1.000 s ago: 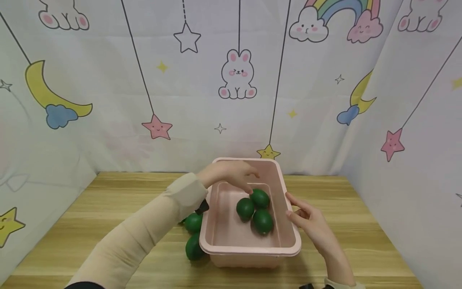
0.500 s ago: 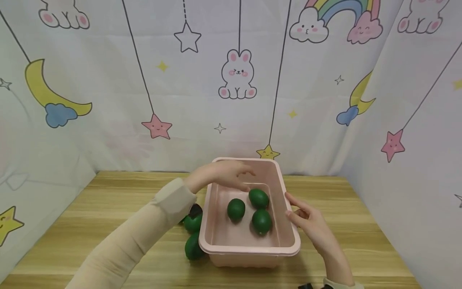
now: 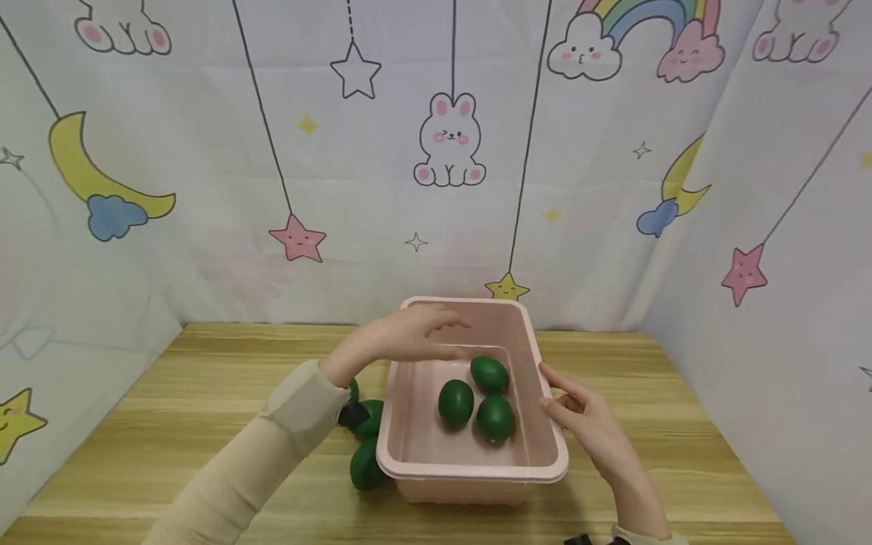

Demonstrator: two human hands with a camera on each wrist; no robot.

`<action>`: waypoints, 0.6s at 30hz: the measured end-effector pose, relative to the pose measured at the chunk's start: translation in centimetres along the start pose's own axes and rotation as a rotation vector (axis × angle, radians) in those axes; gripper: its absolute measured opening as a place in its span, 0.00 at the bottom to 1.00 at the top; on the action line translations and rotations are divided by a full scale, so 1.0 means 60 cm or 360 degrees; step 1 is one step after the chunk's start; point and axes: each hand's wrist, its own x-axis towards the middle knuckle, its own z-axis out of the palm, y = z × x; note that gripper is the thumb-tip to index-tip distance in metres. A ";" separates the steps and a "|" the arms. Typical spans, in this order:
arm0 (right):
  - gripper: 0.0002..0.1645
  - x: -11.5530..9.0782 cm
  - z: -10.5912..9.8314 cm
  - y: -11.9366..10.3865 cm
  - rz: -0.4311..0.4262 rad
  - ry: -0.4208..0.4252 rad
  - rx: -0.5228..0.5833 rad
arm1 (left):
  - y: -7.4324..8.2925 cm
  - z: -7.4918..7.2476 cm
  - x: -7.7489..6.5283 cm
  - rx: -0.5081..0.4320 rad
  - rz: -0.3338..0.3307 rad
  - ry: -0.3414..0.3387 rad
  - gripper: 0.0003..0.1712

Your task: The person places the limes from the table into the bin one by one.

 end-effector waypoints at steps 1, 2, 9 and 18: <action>0.34 0.000 0.000 0.000 -0.0003 0.0000 0.0000 | 0.000 0.000 -0.004 -0.0017 -0.0002 0.0021 0.29; 0.34 0.000 -0.001 0.000 -0.0006 0.0001 0.0000 | 0.000 0.000 -0.008 -0.0037 -0.0006 0.0042 0.29; 0.34 -0.001 -0.001 0.000 -0.0027 0.0008 -0.0009 | -0.002 0.002 -0.032 -0.0138 0.0010 0.0183 0.28; 0.34 -0.002 0.001 -0.001 -0.0017 0.0010 -0.0020 | -0.011 0.016 -0.065 -0.0218 -0.0008 0.0411 0.28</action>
